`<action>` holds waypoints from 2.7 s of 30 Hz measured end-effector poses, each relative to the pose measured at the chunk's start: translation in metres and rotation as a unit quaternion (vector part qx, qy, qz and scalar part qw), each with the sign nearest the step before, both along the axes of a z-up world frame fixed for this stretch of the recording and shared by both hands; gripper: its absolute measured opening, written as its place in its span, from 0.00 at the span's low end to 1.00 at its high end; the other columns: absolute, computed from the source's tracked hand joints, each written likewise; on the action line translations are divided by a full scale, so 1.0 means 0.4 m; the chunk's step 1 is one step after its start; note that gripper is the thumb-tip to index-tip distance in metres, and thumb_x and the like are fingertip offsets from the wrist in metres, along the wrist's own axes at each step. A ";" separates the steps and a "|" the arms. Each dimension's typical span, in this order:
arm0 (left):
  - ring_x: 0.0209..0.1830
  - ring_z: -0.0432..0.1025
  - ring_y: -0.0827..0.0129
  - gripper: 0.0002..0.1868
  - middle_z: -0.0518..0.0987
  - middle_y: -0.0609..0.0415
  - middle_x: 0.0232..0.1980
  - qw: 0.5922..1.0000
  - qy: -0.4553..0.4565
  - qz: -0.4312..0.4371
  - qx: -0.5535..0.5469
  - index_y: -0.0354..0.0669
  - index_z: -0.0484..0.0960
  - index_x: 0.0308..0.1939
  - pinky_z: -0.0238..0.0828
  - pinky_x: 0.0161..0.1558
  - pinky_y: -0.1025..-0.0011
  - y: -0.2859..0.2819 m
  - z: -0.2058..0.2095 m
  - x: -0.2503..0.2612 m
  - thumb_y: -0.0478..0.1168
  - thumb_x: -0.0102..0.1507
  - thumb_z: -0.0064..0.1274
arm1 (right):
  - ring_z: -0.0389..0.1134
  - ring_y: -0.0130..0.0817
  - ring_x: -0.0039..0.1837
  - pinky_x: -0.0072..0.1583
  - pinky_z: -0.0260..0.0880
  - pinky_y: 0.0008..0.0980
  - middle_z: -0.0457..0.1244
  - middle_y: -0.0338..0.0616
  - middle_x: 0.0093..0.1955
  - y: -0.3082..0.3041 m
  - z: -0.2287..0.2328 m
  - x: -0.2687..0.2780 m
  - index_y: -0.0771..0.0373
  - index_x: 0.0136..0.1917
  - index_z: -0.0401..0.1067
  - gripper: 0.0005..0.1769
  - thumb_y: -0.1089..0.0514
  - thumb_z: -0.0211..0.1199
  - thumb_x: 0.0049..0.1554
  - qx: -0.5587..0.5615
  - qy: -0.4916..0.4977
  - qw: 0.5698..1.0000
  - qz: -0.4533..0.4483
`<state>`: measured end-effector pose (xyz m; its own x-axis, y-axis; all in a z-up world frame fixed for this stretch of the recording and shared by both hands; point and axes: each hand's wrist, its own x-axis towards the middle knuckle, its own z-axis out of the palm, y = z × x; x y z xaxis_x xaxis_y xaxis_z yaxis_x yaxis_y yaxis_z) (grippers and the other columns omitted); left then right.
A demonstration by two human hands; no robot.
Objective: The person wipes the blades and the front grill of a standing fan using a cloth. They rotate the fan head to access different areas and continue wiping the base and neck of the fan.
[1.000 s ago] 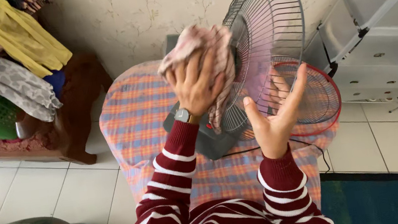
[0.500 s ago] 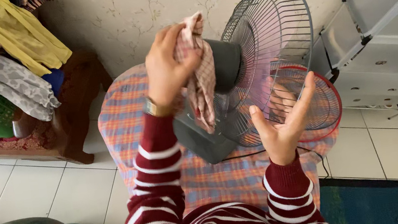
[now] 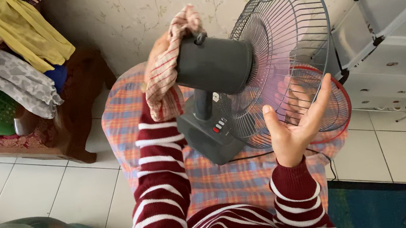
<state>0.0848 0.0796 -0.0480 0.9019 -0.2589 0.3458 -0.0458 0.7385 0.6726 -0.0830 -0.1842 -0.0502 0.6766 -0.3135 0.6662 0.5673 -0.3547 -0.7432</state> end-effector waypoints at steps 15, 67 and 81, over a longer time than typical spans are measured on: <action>0.66 0.69 0.67 0.29 0.68 0.49 0.70 0.922 0.057 0.383 -0.014 0.38 0.58 0.75 0.64 0.67 0.66 -0.286 -0.194 -0.161 0.43 0.71 0.44 | 0.69 0.33 0.66 0.65 0.70 0.27 0.65 0.50 0.72 0.021 0.005 0.000 0.61 0.87 0.34 0.58 0.65 0.73 0.60 -0.015 -0.017 1.000 -0.011; 0.50 0.72 0.57 0.10 0.78 0.53 0.41 0.394 -0.322 0.556 0.657 0.44 0.79 0.48 0.62 0.63 0.48 -0.399 0.140 -0.059 0.38 0.63 0.50 | 0.65 0.41 0.71 0.70 0.69 0.38 0.60 0.60 0.71 0.014 -0.013 0.000 0.63 0.87 0.33 0.60 0.71 0.70 0.56 -0.001 -0.043 0.999 0.019; 0.67 0.68 0.57 0.19 0.78 0.49 0.61 0.546 -0.414 0.468 0.558 0.36 0.80 0.54 0.61 0.64 0.57 -0.285 0.001 -0.291 0.34 0.59 0.52 | 0.64 0.41 0.71 0.72 0.66 0.39 0.60 0.58 0.72 0.009 0.008 0.004 0.62 0.88 0.34 0.59 0.71 0.69 0.56 -0.011 -0.033 0.999 0.005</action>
